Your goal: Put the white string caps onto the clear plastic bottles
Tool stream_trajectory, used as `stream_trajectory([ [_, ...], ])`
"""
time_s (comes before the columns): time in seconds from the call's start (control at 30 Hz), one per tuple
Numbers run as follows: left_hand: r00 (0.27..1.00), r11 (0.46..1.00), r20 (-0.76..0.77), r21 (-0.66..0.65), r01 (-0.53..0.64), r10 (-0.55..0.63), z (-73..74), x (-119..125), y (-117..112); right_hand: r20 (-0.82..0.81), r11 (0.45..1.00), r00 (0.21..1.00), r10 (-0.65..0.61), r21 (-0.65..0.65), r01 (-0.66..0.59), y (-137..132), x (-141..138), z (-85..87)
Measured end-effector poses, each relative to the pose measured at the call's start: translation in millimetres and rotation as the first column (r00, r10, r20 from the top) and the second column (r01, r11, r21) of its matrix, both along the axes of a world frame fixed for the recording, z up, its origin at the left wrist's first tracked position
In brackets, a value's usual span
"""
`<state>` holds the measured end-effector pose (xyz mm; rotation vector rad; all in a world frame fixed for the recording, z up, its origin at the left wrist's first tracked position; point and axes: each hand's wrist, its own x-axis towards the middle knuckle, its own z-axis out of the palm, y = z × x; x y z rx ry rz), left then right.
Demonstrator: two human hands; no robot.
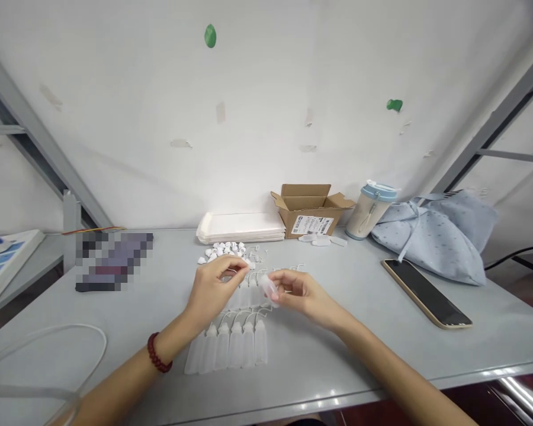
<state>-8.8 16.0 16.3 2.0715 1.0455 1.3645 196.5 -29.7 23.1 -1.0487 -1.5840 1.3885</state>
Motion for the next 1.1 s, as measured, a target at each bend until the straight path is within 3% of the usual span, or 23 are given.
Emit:
stream_trajectory([
  [0.17,0.989,0.978,-0.038,0.147,0.149,-0.145,6.9,5.3,-16.7,-0.034,0.99,0.992,0.125,-0.064,-0.127,-2.2,-4.5,-7.0],
  [0.3,0.987,0.968,-0.046,0.189,0.162,-0.156,10.3,6.6,-25.1,-0.059,0.988,0.989,0.138,-0.058,-0.141,-2.9,-4.4,-6.9],
  [0.6,0.985,0.933,-0.079,0.317,0.169,-0.151,8.5,7.4,-30.6,-0.098,0.997,0.992,0.078,0.034,-0.075,-2.6,-2.2,-8.9],
  [0.8,0.983,0.905,-0.108,0.386,0.176,-0.145,7.2,10.8,-34.7,-0.108,0.999,0.993,0.05,0.022,-0.048,-3.9,-2.6,-5.7],
  [1.1,0.975,0.893,-0.139,0.395,0.213,-0.171,1.0,10.0,-33.3,0.095,0.996,0.992,-0.085,0.046,0.081,-5.5,-3.9,-3.1],
])
